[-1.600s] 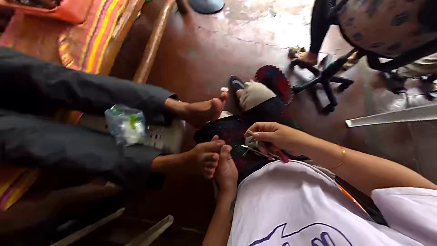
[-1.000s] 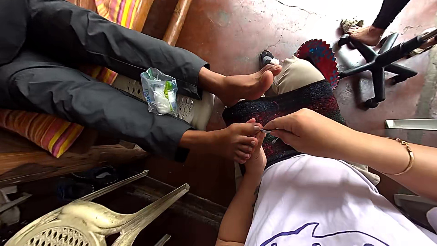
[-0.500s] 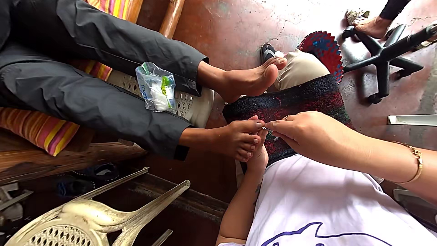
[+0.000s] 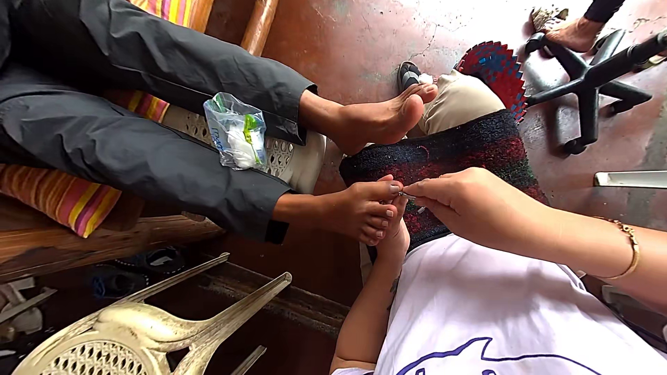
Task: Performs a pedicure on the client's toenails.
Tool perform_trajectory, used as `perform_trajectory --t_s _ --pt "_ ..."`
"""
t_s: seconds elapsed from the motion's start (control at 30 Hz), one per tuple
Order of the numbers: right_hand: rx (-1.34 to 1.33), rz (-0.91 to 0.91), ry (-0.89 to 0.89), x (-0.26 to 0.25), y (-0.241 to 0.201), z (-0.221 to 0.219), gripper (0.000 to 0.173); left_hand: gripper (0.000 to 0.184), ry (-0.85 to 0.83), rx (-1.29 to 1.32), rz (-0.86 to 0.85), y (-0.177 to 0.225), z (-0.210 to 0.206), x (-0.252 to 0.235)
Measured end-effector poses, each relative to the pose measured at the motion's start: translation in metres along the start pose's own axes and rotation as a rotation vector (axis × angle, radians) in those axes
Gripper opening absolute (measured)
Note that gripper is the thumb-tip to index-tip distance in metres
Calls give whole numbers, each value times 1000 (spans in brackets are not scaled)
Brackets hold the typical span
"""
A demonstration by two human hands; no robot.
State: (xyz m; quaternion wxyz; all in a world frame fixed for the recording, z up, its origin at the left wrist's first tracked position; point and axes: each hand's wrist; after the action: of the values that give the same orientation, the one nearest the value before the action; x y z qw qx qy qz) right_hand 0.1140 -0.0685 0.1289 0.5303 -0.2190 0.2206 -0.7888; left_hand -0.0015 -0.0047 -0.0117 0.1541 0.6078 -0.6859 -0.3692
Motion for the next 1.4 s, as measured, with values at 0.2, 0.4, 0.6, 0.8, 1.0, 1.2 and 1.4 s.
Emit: perform_trajectory --t_s 0.2,0.4,0.6,0.8,1.0,1.2,1.4 --pt "41 -88 -4 2 -10 -10 20 15 38 -37 26 0 1 2" --pt "134 97 13 3 1 -9 21 14 -19 7 12 1 1 1" --pt "186 219 17 2 9 -5 26 8 -51 -26 10 1 3 0" --pt "17 34 50 5 3 -9 26 12 -54 -26 -17 0 3 -1" --pt "231 127 82 9 2 -19 25 9 -47 -37 42 1 3 -1" --pt "181 161 87 9 7 -17 29 12 -22 31 32 1 2 -1" --pt "290 174 101 9 2 -21 27 11 7 -74 54 4 0 0"
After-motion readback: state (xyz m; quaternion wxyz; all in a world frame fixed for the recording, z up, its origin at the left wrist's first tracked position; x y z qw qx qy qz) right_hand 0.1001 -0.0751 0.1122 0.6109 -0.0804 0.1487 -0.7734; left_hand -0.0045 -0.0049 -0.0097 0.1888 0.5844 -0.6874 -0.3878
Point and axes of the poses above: each hand's wrist, its own x-axis away from the middle knuckle, its own z-axis out of the back of the hand, y = z × x, and after that the axes turned 12 degrees about -z, right-handed
